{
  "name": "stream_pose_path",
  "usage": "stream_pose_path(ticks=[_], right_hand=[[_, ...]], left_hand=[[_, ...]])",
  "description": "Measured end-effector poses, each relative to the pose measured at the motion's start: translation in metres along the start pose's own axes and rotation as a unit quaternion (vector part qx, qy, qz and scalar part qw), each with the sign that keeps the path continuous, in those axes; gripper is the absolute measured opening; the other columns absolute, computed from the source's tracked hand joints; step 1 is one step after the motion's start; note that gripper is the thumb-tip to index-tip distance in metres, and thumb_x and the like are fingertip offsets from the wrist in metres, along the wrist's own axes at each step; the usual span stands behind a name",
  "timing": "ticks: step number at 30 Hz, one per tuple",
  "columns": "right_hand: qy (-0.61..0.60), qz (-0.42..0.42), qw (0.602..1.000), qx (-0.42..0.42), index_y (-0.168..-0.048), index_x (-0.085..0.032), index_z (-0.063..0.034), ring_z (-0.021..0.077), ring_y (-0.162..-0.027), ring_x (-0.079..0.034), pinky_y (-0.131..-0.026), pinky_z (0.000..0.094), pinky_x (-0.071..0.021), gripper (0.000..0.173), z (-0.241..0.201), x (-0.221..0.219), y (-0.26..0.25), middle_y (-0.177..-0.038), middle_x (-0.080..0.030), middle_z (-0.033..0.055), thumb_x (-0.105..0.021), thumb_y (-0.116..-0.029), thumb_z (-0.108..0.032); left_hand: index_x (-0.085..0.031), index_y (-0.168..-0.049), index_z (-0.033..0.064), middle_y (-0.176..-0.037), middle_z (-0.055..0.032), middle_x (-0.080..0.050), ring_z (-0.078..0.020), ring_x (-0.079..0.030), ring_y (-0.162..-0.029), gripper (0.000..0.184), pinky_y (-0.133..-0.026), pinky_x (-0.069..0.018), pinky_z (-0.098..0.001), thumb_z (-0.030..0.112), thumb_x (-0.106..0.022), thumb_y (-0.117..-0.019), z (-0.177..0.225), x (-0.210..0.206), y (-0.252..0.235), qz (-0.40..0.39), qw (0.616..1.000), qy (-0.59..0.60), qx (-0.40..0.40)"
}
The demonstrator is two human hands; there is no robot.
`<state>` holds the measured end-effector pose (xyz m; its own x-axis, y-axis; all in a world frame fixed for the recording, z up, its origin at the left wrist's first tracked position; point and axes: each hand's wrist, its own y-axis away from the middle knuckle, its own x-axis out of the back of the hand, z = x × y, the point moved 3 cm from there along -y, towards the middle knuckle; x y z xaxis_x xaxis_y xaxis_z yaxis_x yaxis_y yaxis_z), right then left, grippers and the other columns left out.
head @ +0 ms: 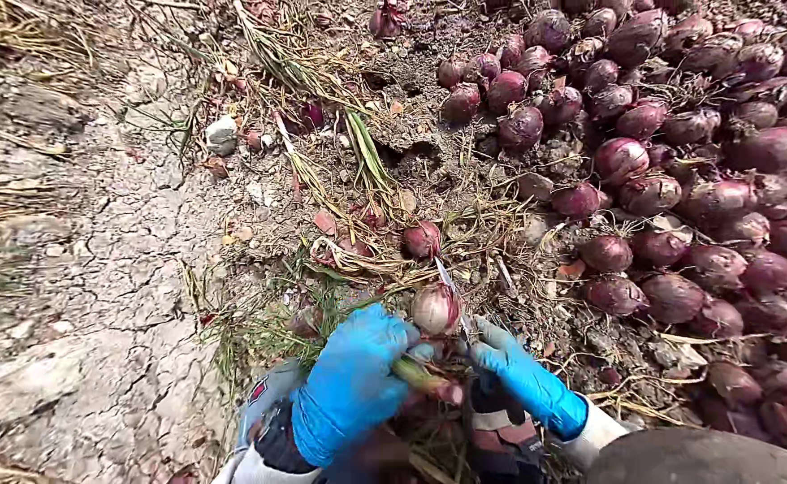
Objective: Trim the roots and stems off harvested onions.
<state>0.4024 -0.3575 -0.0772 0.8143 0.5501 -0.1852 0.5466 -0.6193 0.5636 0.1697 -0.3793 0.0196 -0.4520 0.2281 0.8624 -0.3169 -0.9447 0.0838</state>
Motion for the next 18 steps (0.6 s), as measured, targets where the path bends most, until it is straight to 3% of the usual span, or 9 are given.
stream_pose_path(ticks=[2, 3, 5, 6, 9, 11, 13, 15, 18], right_hand=[[0.014, -0.011, 0.999, 0.042, -0.121, -0.066, -0.0097, 0.0064, -0.092, -0.069, -0.085, 0.0311, -0.0594, 0.067, -0.006, -0.01, 0.014, -0.101, -0.073, -0.0025, -0.081, -0.0779, -0.058], [0.002, 0.007, 0.997, 0.07, -0.121, -0.064, -0.0076, 0.0065, -0.098, -0.07, -0.092, 0.0301, -0.0592, 0.063, -0.01, -0.017, 0.02, -0.104, -0.074, -0.0017, -0.086, -0.0772, -0.048], [0.003, 0.056, 0.991, 0.117, -0.114, -0.066, -0.0065, 0.0065, -0.095, -0.071, -0.09, 0.0289, -0.0604, 0.052, -0.01, -0.028, 0.023, -0.1, -0.075, -0.0016, -0.088, -0.0783, -0.038], [0.023, 0.069, 0.989, 0.13, -0.112, -0.068, -0.0078, 0.0056, -0.093, -0.071, -0.089, 0.0282, -0.0604, 0.046, -0.008, -0.029, 0.023, -0.098, -0.075, -0.0024, -0.087, -0.0807, -0.036], [0.122, 0.14, 0.971, 0.151, -0.109, -0.069, -0.0106, 0.0011, -0.091, -0.069, -0.087, 0.0256, -0.0586, 0.039, -0.003, -0.013, 0.022, -0.095, -0.073, -0.0058, -0.077, -0.0867, -0.042], [0.058, 0.228, 0.958, 0.166, -0.106, -0.066, -0.0109, 0.0046, -0.069, -0.064, -0.067, 0.0262, -0.0583, 0.052, -0.009, 0.019, 0.018, -0.079, -0.066, -0.0044, -0.071, -0.0889, -0.06], [-0.035, 0.308, 0.934, 0.178, -0.083, -0.059, -0.0199, 0.007, -0.041, -0.044, -0.038, 0.0261, -0.0433, 0.059, -0.028, 0.061, 0.015, -0.055, -0.048, -0.006, -0.056, -0.0874, -0.079], [-0.077, 0.338, 0.916, 0.201, -0.078, -0.055, -0.0263, 0.0059, -0.037, -0.037, -0.035, 0.0252, -0.0364, 0.062, -0.046, 0.097, 0.018, -0.052, -0.042, -0.009, -0.044, -0.0852, -0.087], [-0.07, 0.319, 0.922, 0.207, -0.082, -0.057, -0.0261, 0.0059, -0.038, -0.038, -0.035, 0.0249, -0.038, 0.061, -0.052, 0.108, 0.015, -0.054, -0.044, -0.0083, -0.044, -0.0873, -0.085]], left_hand=[[-0.074, -0.107, 0.0129, -0.105, -0.0074, -0.075, -0.026, -0.073, -0.099, 0.024, -0.08, -0.0621, -0.0508, 0.03, -0.065, -0.0922, 0.025, -0.017, 0.006, -0.085, 0.996, 0.023, -0.03], [-0.073, -0.102, 0.0096, -0.101, -0.0106, -0.074, -0.0295, -0.074, -0.094, 0.022, -0.074, -0.0614, -0.0541, 0.025, -0.068, -0.0884, 0.032, -0.027, 0.009, -0.112, 0.992, 0.037, -0.034], [-0.07, -0.083, 0.0058, -0.087, -0.0138, -0.073, -0.0343, -0.073, -0.081, 0.02, -0.063, -0.0574, -0.0579, 0.025, -0.068, -0.0865, 0.039, -0.04, 0.01, -0.138, 0.99, 0.017, -0.024], [-0.069, -0.082, 0.0074, -0.086, -0.0122, -0.073, -0.0335, -0.073, -0.081, 0.02, -0.062, -0.0569, -0.0574, 0.027, -0.066, -0.0877, 0.038, -0.041, 0.006, -0.149, 0.989, -0.01, -0.012], [-0.075, -0.103, 0.0139, -0.1, -0.0085, -0.076, -0.0319, -0.074, -0.093, 0.02, -0.071, -0.0575, -0.0586, 0.024, -0.062, -0.0901, 0.025, -0.028, -0.014, -0.173, 0.982, -0.042, 0.07], [-0.076, -0.117, 0.0196, -0.111, -0.0063, -0.076, -0.0308, -0.073, -0.101, 0.026, -0.08, -0.0573, -0.0595, 0.026, -0.061, -0.0957, -0.008, -0.016, -0.031, -0.172, 0.963, -0.076, 0.193], [-0.074, -0.122, 0.0184, -0.117, -0.0091, -0.074, -0.0345, -0.072, -0.102, 0.028, -0.082, -0.0571, -0.0622, 0.022, -0.067, -0.0959, -0.052, -0.004, -0.037, -0.096, 0.943, -0.126, 0.293], [-0.069, -0.133, 0.0177, -0.126, -0.0123, -0.07, -0.0386, -0.072, -0.104, 0.04, -0.081, -0.0574, -0.0654, 0.013, -0.069, -0.0927, -0.096, 0.0, -0.037, -0.015, 0.928, -0.161, 0.335], [-0.056, -0.147, 0.0116, -0.14, -0.0179, -0.062, -0.0423, -0.067, -0.116, 0.056, -0.093, -0.0548, -0.0668, 0.017, -0.072, -0.0935, -0.136, -0.007, -0.036, -0.018, 0.908, -0.16, 0.388]])
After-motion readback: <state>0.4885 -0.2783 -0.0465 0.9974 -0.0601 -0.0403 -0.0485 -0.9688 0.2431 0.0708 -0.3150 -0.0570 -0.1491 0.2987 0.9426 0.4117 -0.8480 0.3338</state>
